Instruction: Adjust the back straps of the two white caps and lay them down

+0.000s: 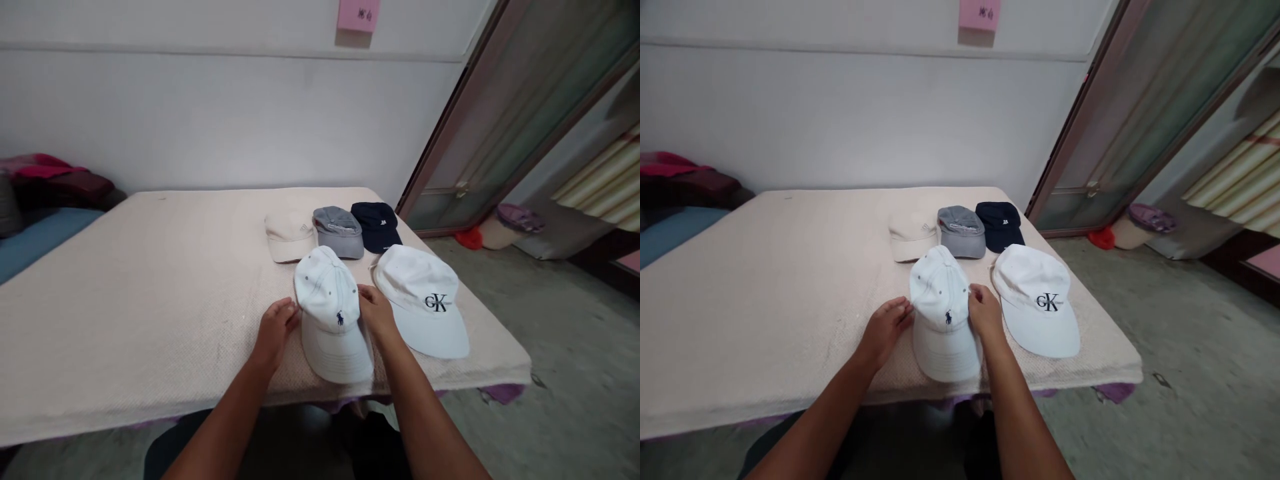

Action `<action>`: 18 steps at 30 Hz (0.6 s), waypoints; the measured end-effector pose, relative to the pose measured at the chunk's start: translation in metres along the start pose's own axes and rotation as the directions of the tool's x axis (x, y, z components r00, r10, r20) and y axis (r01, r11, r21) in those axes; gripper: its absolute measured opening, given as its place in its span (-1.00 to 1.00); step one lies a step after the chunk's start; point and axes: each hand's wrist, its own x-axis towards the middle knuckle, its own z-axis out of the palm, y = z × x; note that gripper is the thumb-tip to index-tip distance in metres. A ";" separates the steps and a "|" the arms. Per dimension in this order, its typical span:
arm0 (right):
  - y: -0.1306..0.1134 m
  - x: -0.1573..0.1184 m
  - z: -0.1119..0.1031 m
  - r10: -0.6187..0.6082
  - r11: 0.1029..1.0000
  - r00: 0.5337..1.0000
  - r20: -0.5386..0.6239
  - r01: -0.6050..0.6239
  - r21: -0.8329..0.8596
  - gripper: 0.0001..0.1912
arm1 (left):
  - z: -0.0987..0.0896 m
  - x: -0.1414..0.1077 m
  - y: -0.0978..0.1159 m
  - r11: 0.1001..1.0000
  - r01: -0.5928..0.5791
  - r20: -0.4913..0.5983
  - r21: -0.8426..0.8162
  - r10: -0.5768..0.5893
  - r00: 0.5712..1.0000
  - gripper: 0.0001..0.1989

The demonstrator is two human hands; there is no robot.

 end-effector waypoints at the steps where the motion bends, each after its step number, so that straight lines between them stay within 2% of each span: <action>1: -0.007 -0.004 -0.001 -0.006 0.999 1.000 -0.027 0.005 -0.042 -0.69 | -0.005 -0.003 0.003 1.000 0.002 -0.011 0.013 -0.002 1.000 -0.79; 4: -0.039 -0.022 0.002 -0.110 0.982 0.974 -0.200 0.075 -0.176 -0.64 | -0.020 -0.015 0.015 0.999 0.012 -0.039 0.048 -0.011 0.999 -0.69; 6: -0.064 -0.038 0.012 -0.206 0.974 0.950 -0.234 0.175 -0.146 -0.62 | -0.029 -0.023 0.025 0.997 0.002 -0.024 0.073 -0.001 1.000 -0.61; 8: -0.085 -0.055 0.032 -0.245 0.969 0.963 -0.113 0.248 0.013 -0.57 | -0.038 -0.033 0.035 0.991 -0.049 0.007 0.126 0.048 0.999 -0.53; 10: -0.099 -0.071 0.058 -0.218 0.954 0.974 0.057 0.201 0.220 -0.51 | -0.048 -0.043 0.047 0.965 -0.150 0.018 0.214 0.150 0.989 -0.45; 12: -0.109 -0.084 0.086 -0.183 0.929 0.943 0.277 0.074 0.362 -0.41 | -0.059 -0.055 0.060 0.926 -0.257 0.000 0.278 0.268 0.964 -0.36; 14: -0.120 -0.094 0.107 -0.192 0.898 0.890 0.414 -0.011 0.440 -0.30 | -0.068 -0.069 0.076 0.900 -0.344 -0.032 0.269 0.365 0.930 -0.28; 16: -0.133 -0.102 0.119 -0.241 0.864 0.853 0.462 -0.028 0.502 -0.24 | -0.076 -0.085 0.093 0.877 -0.419 -0.064 0.238 0.444 0.894 -0.21; 18: -0.151 -0.107 0.122 -0.306 0.835 0.835 0.457 0.005 0.551 -0.22 | -0.080 -0.100 0.109 0.832 -0.487 -0.093 0.266 0.525 0.846 -0.16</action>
